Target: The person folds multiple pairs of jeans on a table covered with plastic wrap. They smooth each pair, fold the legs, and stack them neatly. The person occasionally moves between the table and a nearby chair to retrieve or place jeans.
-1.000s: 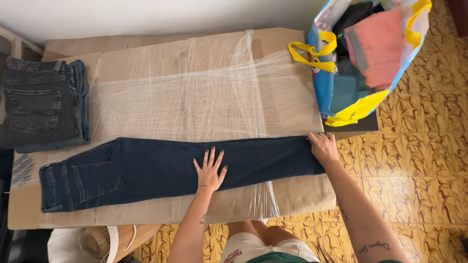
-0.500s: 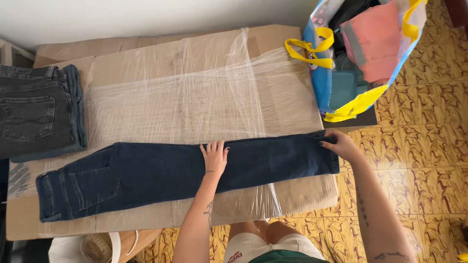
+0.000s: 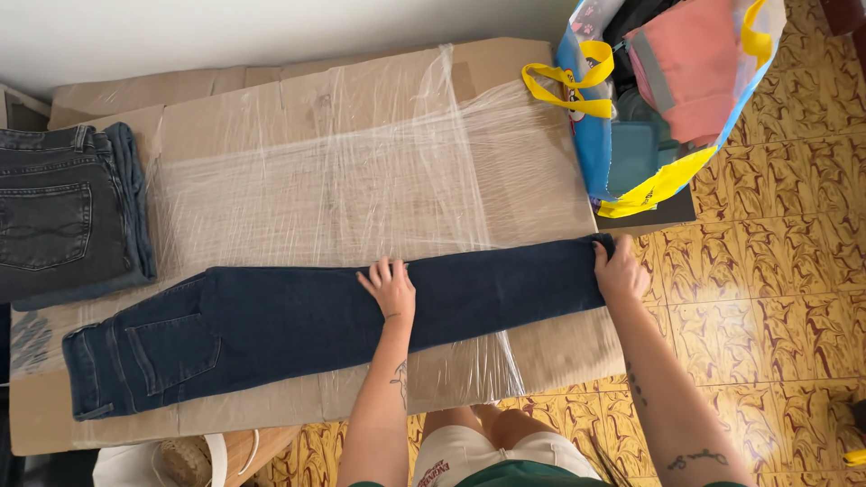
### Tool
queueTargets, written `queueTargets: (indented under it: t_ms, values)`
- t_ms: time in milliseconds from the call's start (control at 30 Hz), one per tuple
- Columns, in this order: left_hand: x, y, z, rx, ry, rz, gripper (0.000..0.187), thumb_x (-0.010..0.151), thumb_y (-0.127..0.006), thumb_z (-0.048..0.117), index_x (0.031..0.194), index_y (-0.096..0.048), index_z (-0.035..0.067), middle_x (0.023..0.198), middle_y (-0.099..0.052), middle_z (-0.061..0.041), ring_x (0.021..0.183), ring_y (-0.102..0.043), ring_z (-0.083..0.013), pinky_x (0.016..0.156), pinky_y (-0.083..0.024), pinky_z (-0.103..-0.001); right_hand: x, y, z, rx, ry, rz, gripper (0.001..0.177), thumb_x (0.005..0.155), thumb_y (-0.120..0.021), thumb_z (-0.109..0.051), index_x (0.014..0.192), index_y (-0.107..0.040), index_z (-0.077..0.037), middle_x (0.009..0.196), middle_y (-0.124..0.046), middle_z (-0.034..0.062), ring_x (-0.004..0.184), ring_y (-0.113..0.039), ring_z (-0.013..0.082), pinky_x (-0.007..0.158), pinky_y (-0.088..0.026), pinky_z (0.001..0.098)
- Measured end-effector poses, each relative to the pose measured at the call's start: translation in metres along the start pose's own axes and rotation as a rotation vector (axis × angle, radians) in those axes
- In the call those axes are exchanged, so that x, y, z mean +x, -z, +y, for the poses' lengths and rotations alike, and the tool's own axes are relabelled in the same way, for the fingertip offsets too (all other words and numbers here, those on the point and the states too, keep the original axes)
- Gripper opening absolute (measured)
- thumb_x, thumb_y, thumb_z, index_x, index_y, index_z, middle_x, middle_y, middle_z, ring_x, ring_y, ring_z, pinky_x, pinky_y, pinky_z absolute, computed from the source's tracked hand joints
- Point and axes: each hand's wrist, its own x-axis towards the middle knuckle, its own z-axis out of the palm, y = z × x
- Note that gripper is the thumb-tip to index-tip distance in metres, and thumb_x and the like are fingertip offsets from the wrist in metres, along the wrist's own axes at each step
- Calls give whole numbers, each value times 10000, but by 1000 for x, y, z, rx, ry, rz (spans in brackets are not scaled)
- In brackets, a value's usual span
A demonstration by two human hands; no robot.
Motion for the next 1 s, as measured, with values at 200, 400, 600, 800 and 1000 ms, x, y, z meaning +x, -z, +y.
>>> queueTargets:
  t_ms: [200, 400, 600, 800, 1000]
  values:
    - [-8, 26, 87, -435, 86, -414, 201, 922, -574, 129, 1072, -707, 122, 1119, -682, -102, 1121, -613, -316, 1000, -453, -520, -57, 48, -106, -86, 225, -200, 240, 836, -679, -217, 1069, -706, -170, 1099, -668, 58, 1096, -608, 279, 955, -428, 520]
    - [-51, -20, 131, -479, -278, -366, 484, 958, -570, 221, 1399, -581, 21, 1555, -535, -144, 1373, -519, -314, 1217, -355, -547, -99, -55, -104, -17, 738, -120, 690, 975, -529, -364, 1608, -370, -139, 1667, -380, 59, 1527, -351, 256, 1218, -268, 530]
    - [-27, 22, 112, -290, -271, -517, 545, 989, -500, 488, 1509, -484, 323, 1637, -352, -62, 1492, -328, -295, 1179, -171, -673, -59, -4, -90, -139, 581, -211, 776, 924, -524, -531, 1591, -320, -193, 1650, -321, 50, 1520, -282, 254, 1208, -222, 514]
    - [-17, 30, 66, -90, -115, -601, 646, 977, -486, 552, 1568, -335, 340, 1660, -270, -61, 1500, -273, -318, 1167, -167, -655, -39, -3, -37, -83, 496, -73, 767, 974, -473, -541, 1629, -272, -197, 1691, -285, 53, 1557, -246, 266, 1253, -189, 506]
    - [-36, 39, -38, 36, 13, -496, 670, 979, -471, 524, 1599, -313, 322, 1674, -277, -54, 1511, -283, -289, 1200, -199, -610, -38, -11, -12, -214, 403, -32, 817, 967, -425, -563, 1633, -218, -137, 1697, -226, 67, 1559, -197, 267, 1227, -125, 587]
